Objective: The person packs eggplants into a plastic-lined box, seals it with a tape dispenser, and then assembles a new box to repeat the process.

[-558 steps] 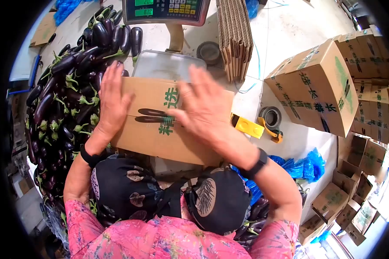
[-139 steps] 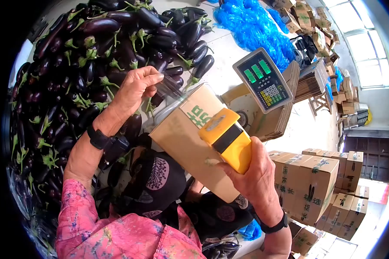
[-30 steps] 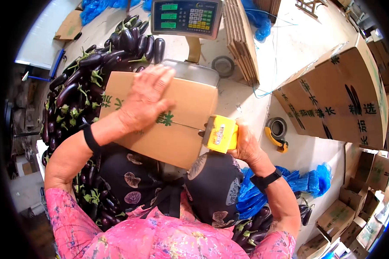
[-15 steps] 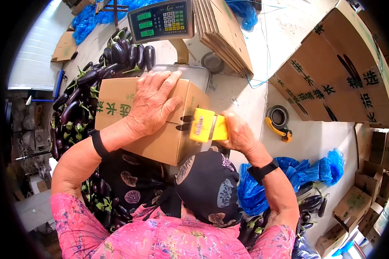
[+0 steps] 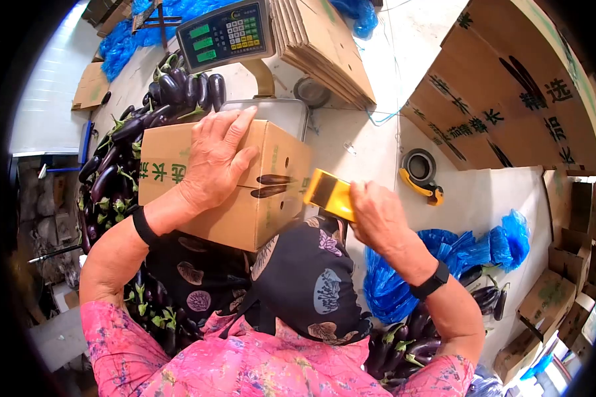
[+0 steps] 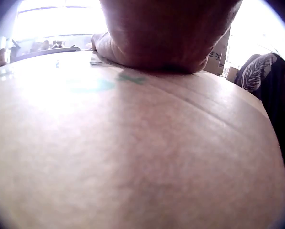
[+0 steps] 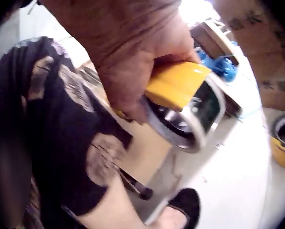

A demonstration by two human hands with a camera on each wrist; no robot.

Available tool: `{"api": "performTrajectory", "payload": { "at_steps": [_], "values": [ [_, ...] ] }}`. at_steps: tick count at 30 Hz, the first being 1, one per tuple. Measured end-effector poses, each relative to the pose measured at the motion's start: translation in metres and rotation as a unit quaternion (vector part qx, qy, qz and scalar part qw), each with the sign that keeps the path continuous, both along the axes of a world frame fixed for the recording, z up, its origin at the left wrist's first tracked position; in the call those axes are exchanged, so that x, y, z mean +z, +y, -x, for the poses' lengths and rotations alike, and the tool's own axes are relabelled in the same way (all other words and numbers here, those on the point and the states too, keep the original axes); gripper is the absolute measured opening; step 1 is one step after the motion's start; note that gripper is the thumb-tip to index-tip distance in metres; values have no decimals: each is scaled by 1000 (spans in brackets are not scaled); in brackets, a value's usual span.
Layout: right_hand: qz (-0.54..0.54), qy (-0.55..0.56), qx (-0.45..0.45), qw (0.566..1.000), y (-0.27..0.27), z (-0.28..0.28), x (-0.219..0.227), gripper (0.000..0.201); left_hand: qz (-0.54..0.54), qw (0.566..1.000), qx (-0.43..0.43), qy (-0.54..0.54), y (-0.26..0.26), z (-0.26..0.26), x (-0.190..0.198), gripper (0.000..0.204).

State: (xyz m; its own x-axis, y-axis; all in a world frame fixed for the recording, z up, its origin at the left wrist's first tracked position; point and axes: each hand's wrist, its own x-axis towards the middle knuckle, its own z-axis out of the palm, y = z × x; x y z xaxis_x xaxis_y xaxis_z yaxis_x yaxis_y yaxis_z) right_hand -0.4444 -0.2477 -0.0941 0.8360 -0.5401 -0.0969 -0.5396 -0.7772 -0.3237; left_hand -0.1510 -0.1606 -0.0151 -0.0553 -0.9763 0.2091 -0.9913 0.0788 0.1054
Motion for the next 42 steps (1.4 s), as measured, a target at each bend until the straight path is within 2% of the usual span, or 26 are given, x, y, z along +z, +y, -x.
{"api": "performTrajectory", "payload": {
  "at_steps": [3, 4, 5, 6, 9, 10, 12, 13, 16, 18, 19, 22, 23, 24, 25, 26, 27, 28, 30, 33, 35, 36, 37, 39, 40, 42],
  "values": [
    [-14, 46, 13, 999, 3, -46, 14, 24, 19, 1000, 1, -7, 0, 1, -2, 57],
    [65, 79, 60, 993, 6, -63, 22, 20, 24, 1000, 0, -11, -1, 0, -3, 57],
    [235, 58, 140, 960, 4, -66, 32, 21, 30, 999, -1, -16, -1, -1, -3, 56],
    [399, 34, 216, 891, 0, -69, 41, 22, 26, 1000, 16, -7, -4, -2, -5, 56],
    [181, 169, 217, 944, 5, -100, -7, 21, 17, 999, 41, 8, -13, -5, -7, 53],
    [147, 152, 134, 968, 5, -98, -28, 17, 22, 999, 40, 8, -11, -6, -6, 53],
    [138, 92, 97, 981, -11, -67, -66, 30, 24, 999, 27, 12, -7, -5, -6, 53],
    [56, 114, 42, 991, -24, -59, -78, 37, 14, 999, 29, 16, -8, -5, -5, 53],
    [-106, 121, -86, 983, -47, -15, -96, 56, 17, 999, 30, 11, -9, -6, -7, 53],
    [-152, 104, -157, 970, -51, 15, -147, 61, 13, 999, 30, 19, -10, -4, -5, 53],
    [-155, 68, -163, 972, -52, 30, -175, 60, 11, 999, 31, 20, -10, -4, -4, 52],
    [92, -21, -144, 985, -38, 17, -169, 52, 8, 999, 34, 22, -11, -6, -4, 52],
    [26, -117, -172, 978, -37, 2, -162, 45, 17, 999, 36, 24, -12, -6, -6, 51],
    [-126, -136, -202, 962, -38, -25, -127, 42, 27, 999, 36, 26, -13, -5, -7, 51],
    [-217, -203, -141, 944, -38, -42, -98, 38, 25, 998, 38, 32, -15, -5, -7, 51],
    [-432, -256, -166, 849, -32, -62, -57, 34, 25, 998, 39, 36, -16, -5, -7, 51],
    [-621, -294, -179, 704, -24, -80, -22, 31, 26, 998, 43, 40, -16, -5, -6, 50],
    [-668, -263, -108, 688, -16, -89, -3, 24, 22, 998, 46, 39, -16, -6, -5, 50],
    [-658, -236, 33, 714, -11, -103, -27, 23, 19, 998, 51, 40, -18, -6, -5, 50],
    [-544, -239, -78, 801, -7, -108, -121, 46, 14, 998, 50, 43, -21, -8, -6, 49],
    [-605, -190, -133, 761, -2, -100, -149, 57, 27, 996, 51, 68, -18, -9, -2, 48],
    [-635, -163, -160, 738, -1, -98, -151, 62, 31, 995, 53, 80, -13, -10, -1, 47],
    [-605, -150, -164, 764, -3, -97, -155, 68, 49, 990, 62, 120, -11, -11, 4, 49],
    [-536, -125, -179, 816, -10, -91, -158, 80, 109, 985, 115, 70, -10, -36, 4, 47],
    [-537, -124, -188, 813, -14, -91, -156, 83, 139, 979, 141, 47, -5, -56, 3, 45],
    [-538, -123, -203, 809, -23, -97, -149, 90, 71, 967, 223, -98, 23, -122, -16, 42]
  ]
}}
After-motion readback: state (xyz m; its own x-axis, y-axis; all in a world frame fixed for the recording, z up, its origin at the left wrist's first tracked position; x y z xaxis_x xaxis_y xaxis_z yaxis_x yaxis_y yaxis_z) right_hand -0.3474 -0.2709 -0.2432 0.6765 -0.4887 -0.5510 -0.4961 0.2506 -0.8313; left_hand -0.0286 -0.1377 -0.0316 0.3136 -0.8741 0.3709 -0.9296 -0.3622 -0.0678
